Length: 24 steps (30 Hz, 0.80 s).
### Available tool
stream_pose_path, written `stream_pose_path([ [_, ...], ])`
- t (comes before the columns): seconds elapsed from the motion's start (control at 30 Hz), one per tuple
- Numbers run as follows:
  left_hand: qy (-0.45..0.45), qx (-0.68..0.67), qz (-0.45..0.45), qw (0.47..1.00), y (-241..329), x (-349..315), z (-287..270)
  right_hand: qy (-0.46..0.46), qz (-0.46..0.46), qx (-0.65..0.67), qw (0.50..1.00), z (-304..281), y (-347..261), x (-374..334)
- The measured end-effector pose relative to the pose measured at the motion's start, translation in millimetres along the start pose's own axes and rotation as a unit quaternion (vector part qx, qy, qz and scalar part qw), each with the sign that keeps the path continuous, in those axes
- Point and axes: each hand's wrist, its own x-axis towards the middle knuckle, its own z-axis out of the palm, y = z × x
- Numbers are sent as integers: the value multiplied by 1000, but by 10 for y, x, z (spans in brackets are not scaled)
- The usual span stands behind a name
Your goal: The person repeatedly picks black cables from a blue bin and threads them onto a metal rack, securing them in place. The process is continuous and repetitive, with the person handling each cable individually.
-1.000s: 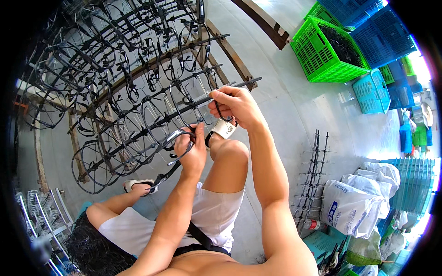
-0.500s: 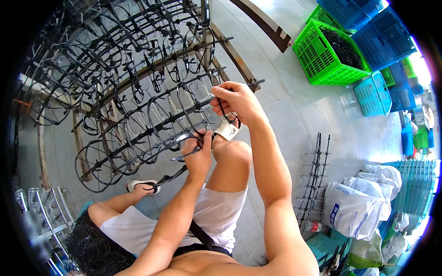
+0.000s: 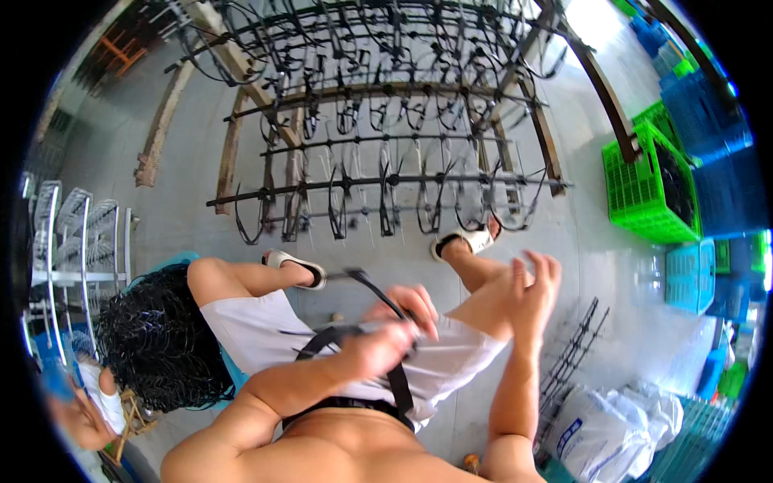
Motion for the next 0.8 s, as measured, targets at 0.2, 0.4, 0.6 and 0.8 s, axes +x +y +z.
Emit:
stream_pose_path([
  [0.2, -59, 550, 260, 792, 320, 145, -279, -406, 423, 588, 558, 14, -1268, -672],
  [0.4, -101, 700, 232, 668, 547, 1, -293, -372, 460, 692, 414, 170, -1352, -474],
  [0.6, -82, 769, 225, 593, 395, -418, -913, -363, 318, 754, 446, -96, -1154, -168],
  [0.8, -54, 82, 33, 995, 460, -277, -414, -558, 166, 516, 628, -345, -1001, -47],
])
